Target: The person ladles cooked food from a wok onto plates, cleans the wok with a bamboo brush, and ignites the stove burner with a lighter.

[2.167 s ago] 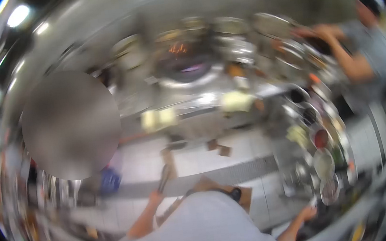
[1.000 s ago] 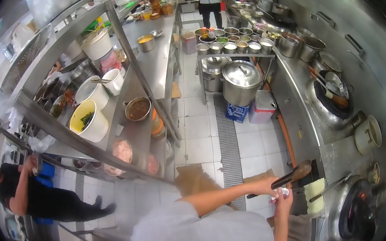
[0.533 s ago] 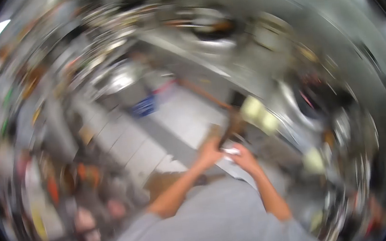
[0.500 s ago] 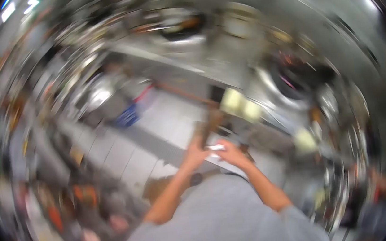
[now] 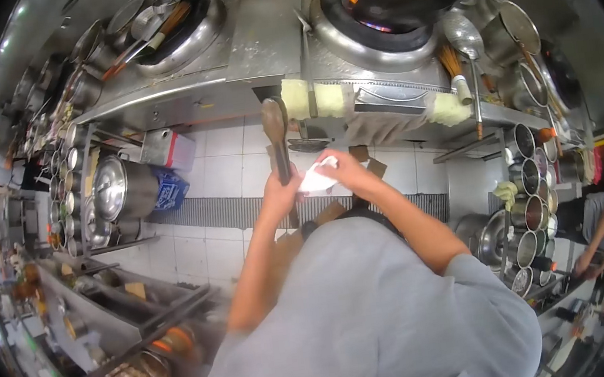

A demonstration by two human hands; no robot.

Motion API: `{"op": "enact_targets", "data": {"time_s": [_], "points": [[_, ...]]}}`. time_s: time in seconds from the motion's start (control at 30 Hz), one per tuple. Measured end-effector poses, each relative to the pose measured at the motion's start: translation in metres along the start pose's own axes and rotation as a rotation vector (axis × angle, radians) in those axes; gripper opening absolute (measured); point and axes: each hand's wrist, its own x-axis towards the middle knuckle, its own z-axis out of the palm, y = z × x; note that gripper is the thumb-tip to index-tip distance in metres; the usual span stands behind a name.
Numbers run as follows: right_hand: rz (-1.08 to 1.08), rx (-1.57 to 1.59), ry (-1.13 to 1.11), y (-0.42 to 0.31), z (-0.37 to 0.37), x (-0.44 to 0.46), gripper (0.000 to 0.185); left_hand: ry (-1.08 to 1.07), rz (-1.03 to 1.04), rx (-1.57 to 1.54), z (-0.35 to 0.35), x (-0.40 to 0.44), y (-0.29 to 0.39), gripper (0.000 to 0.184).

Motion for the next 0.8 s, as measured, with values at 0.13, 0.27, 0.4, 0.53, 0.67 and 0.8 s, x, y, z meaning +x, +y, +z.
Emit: {"op": "enact_targets", "data": {"time_s": [0.13, 0.27, 0.4, 0.53, 0.67, 0.8], "points": [[0.023, 0.288, 0.193, -0.024, -0.072, -0.006, 0.017, 0.194, -0.004, -0.051, 0.021, 0.029, 0.012, 0.015], [-0.074, 0.354, 0.538, -0.024, -0.206, -0.021, 0.016, 0.265, 0.058, 0.137, 0.023, 0.048, 0.008, 0.015], [-0.155, 0.208, 0.891, -0.039, -0.356, -0.018, 0.025, 0.385, -0.014, 0.303, 0.018, 0.043, -0.003, 0.016], [0.009, -0.481, 1.176, 0.017, -0.496, 0.035, 0.023, 0.511, -0.052, 0.276, 0.003, 0.025, -0.047, 0.016], [-0.028, -1.012, 1.346, 0.028, -0.512, 0.081, 0.031, 0.615, -0.238, 0.410, 0.003, -0.016, -0.083, 0.017], [-0.035, -1.156, 0.692, 0.107, -0.539, 0.140, 0.021, 0.666, -0.474, 0.444, -0.002, -0.063, -0.131, 0.016]]}}
